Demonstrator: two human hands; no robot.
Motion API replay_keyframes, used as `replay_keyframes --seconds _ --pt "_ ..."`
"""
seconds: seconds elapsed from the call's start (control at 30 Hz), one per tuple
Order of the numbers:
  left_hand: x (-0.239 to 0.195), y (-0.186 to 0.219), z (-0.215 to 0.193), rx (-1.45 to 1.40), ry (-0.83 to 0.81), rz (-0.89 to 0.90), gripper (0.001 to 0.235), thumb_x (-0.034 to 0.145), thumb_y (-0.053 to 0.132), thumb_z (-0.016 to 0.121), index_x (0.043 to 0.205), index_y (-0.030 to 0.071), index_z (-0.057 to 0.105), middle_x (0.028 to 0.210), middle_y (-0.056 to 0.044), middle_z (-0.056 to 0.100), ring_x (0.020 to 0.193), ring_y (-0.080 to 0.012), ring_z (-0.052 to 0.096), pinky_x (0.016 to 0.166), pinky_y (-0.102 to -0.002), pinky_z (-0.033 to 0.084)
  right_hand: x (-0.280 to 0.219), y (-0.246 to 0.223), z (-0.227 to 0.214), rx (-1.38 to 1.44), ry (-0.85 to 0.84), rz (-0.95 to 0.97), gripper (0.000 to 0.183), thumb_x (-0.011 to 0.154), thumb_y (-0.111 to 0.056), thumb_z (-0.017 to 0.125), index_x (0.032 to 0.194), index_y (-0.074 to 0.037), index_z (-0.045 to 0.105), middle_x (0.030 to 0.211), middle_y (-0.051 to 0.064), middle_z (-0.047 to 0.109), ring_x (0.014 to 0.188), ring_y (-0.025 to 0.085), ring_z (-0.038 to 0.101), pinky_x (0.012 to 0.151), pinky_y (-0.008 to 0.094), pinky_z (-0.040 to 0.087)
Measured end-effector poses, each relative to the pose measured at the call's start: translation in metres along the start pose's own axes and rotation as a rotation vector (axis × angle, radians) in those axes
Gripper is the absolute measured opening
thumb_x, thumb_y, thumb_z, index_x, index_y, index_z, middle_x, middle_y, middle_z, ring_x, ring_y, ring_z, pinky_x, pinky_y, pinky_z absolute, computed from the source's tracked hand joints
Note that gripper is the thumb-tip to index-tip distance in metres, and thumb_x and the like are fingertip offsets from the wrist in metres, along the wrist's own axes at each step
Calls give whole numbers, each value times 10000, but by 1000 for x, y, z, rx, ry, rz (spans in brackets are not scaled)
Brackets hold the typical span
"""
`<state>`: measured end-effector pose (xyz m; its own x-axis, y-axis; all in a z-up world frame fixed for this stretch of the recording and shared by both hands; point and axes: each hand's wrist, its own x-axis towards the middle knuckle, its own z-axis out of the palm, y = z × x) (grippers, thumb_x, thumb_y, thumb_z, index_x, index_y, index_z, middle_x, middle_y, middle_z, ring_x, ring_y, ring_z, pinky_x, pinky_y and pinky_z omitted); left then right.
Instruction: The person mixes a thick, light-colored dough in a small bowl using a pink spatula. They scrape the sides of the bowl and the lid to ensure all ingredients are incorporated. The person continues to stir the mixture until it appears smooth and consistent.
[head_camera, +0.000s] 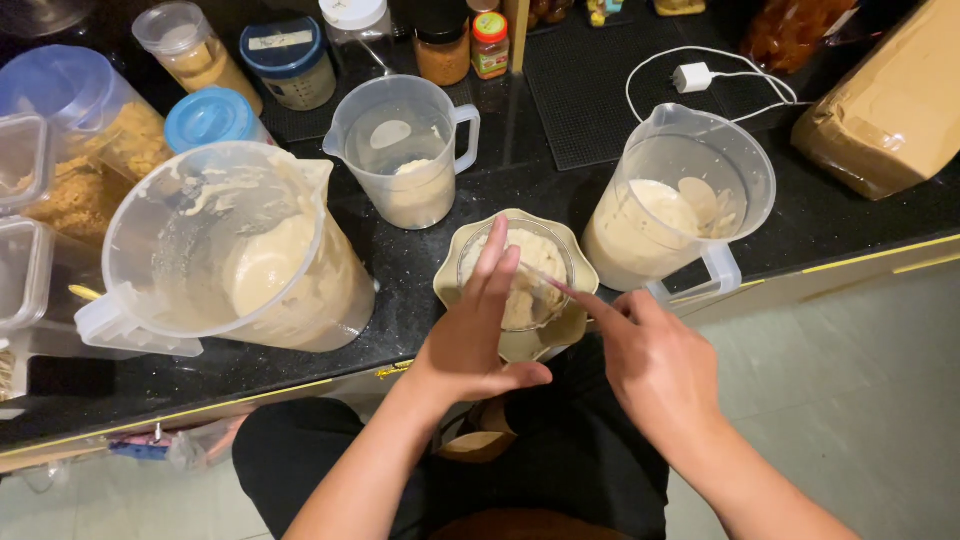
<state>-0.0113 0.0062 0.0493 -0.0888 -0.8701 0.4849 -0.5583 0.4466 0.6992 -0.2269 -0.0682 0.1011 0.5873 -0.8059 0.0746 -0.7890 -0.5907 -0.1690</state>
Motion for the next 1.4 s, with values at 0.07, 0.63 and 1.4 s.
replay_keyframes --seconds 0.07,0.63,1.4 --pt "0 0 -6 49 46 -35 988 924 626 597 1597 50 160 1703 -261 57 1611 -453 162 1269 -498 321 -1 0 5 24 8 12 530 971 -232 537 1428 -496 575 906 -37 559 735 264 654 488 480 490" --pt "6 -40 19 304 123 -347 1363 574 516 980 1589 0 229 1641 -302 235 1511 -462 274 1191 -501 277 21 -4 -8 467 -301 307 412 924 -284 584 1309 -291 731 926 20 819 767 187 702 810 291 532" --pt "2 -52 12 222 104 -379 1406 489 419 1017 1559 -20 217 1603 -237 342 1477 -391 350 1168 -433 334 61 -2 33 560 135 -530 194 921 -123 672 1087 -56 746 1122 116 759 961 249 766 895 354 624"
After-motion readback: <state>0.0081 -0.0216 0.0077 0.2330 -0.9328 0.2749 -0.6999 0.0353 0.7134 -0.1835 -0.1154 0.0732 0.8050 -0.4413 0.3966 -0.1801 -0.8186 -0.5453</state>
